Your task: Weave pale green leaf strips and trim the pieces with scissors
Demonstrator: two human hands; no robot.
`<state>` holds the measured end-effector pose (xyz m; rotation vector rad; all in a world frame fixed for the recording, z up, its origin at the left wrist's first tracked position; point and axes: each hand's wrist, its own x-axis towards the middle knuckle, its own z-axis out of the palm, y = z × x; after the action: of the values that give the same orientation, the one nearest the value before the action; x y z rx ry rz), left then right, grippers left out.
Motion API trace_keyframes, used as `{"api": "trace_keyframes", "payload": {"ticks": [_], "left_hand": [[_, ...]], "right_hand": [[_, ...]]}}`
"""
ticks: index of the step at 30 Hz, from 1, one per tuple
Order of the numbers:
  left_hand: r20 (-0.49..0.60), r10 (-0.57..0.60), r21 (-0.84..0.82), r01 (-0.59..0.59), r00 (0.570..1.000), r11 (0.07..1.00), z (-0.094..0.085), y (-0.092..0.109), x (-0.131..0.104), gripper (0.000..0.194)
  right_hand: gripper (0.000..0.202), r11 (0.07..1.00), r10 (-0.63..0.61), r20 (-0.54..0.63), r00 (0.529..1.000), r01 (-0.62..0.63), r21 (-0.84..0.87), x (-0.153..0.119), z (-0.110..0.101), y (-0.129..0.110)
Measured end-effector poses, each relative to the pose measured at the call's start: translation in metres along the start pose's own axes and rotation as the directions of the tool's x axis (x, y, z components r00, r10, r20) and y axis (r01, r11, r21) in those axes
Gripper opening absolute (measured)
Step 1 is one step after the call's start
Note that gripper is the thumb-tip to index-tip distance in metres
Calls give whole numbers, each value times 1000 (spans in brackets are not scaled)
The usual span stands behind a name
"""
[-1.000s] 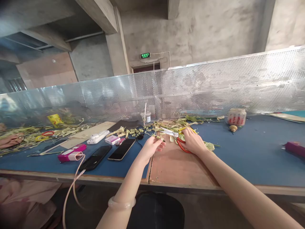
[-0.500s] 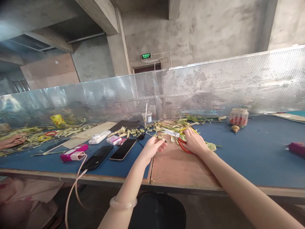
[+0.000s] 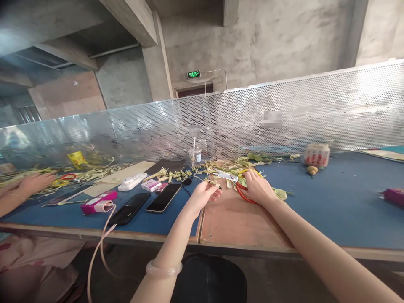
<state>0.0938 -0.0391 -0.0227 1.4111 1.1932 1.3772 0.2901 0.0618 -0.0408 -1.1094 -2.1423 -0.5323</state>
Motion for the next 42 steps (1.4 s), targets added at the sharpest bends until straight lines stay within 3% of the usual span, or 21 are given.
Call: {"api": "trace_keyframes", "payload": {"ticks": [27,31,33,35,36,37,39,40,42], "left_hand": [[12,-27,31,26,1000,999,4,2,-2,19],[-34,58,43,-57,998,997,-6,7,-1,21],[-238,167,49,-160,957,986,-24,10,-9,25],[-536,270,128,-239,800,962,-46,10,-23,26],[-577,296,214,-209,761,954,-56,9,-32,24],[-523,309,328,-148,795,933,-65,6,-41,21],[-248,265,554,-88,932,828,-75,-1,-58,16],[-142,242,617,-106,960,780,-77,-5,-64,15],[-66,235,676,-130,970,726,-75,-11,-71,15]], "right_hand": [[31,1000,5,1,1000,-5,5,-1,-1,-1],[30,1000,1,3,1000,-1,-10,0,0,0],[29,1000,-3,5,1000,3,-21,0,1,1],[29,999,-5,12,1000,5,-36,0,2,1],[29,999,-5,20,1000,6,-45,0,2,1],[29,999,-3,29,1000,5,-54,0,2,1],[29,998,3,46,999,0,-65,1,3,1],[29,998,7,52,999,-3,-66,1,3,1],[29,998,15,57,998,-12,-61,0,4,0]]}}
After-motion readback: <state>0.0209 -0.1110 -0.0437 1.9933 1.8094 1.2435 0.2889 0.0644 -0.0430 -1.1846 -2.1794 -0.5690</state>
